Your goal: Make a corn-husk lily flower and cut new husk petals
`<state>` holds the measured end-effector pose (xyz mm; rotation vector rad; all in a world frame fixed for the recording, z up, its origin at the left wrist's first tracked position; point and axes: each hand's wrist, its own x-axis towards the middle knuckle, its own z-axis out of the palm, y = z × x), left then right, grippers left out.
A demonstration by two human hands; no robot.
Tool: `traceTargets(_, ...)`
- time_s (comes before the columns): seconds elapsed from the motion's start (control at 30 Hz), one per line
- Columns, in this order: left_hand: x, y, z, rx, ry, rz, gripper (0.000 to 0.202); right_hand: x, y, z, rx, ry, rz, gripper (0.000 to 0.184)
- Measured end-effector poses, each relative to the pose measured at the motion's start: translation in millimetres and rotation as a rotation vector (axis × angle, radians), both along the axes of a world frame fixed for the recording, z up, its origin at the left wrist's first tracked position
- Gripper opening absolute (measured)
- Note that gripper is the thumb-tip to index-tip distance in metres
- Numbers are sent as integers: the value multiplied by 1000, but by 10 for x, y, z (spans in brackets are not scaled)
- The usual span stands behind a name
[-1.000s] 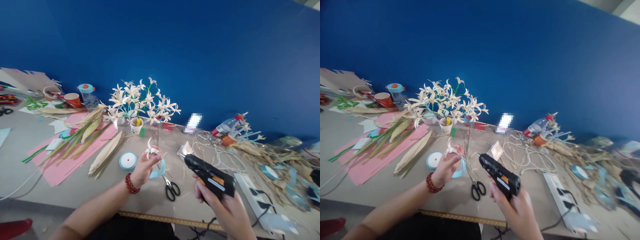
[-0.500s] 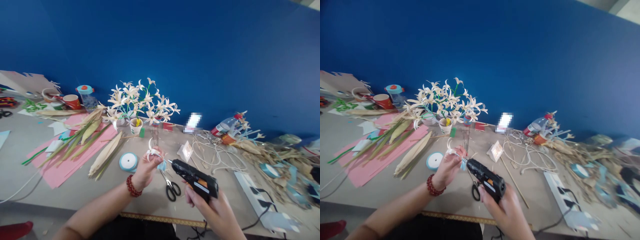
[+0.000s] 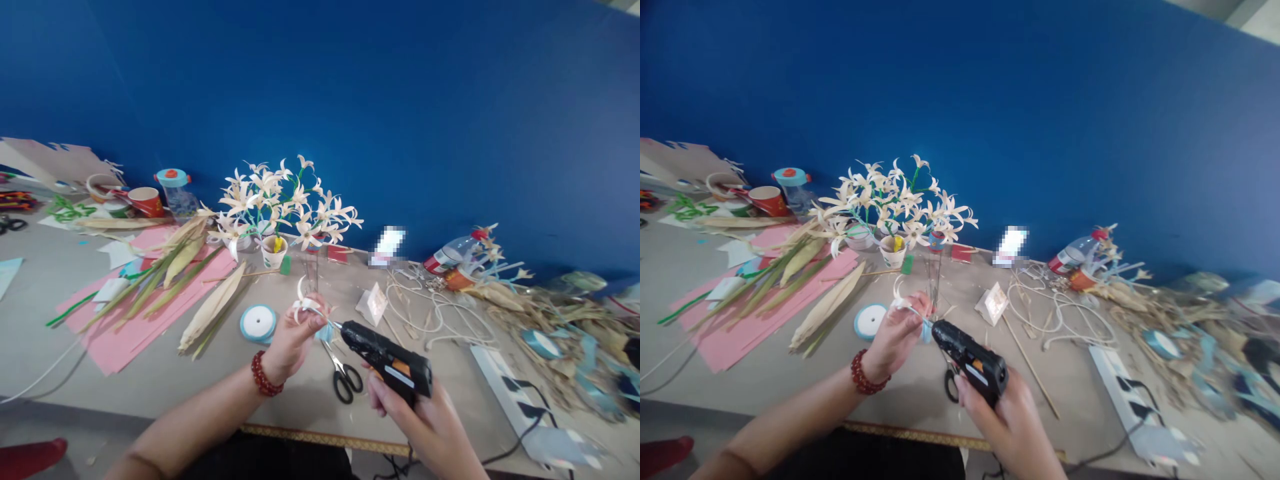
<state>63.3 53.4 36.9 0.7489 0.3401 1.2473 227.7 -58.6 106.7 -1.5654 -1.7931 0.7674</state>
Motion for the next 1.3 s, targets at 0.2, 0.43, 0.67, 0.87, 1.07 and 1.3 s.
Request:
traceTargets(0.2, 3, -2, -10, -9, 27, -3, 27, 1, -5, -7, -3, -10, -15, 31)
traceTargets(0.43, 13, -5, -11, -6, -9, 2, 24, -14, 30, -14, -13, 12, 14, 31)
traceTargets(0.67, 1, -3, -15, -17, -23, -9, 23, -17, 36, -7, -17, 14, 21, 29)
traceTargets(0.87, -7, -15, 7, -23, -55, -31, 20, 18, 22, -38, 19, -26, -9, 31)
traceTargets(1.07, -7, -32, -17, -58, -46, -45, 18, 37, 12, -42, 35, -39, -13, 29)
traceTargets(1.3, -39, -37, 3, -41, -29, -34, 17, 28, 12, -43, 19, -26, 11, 27)
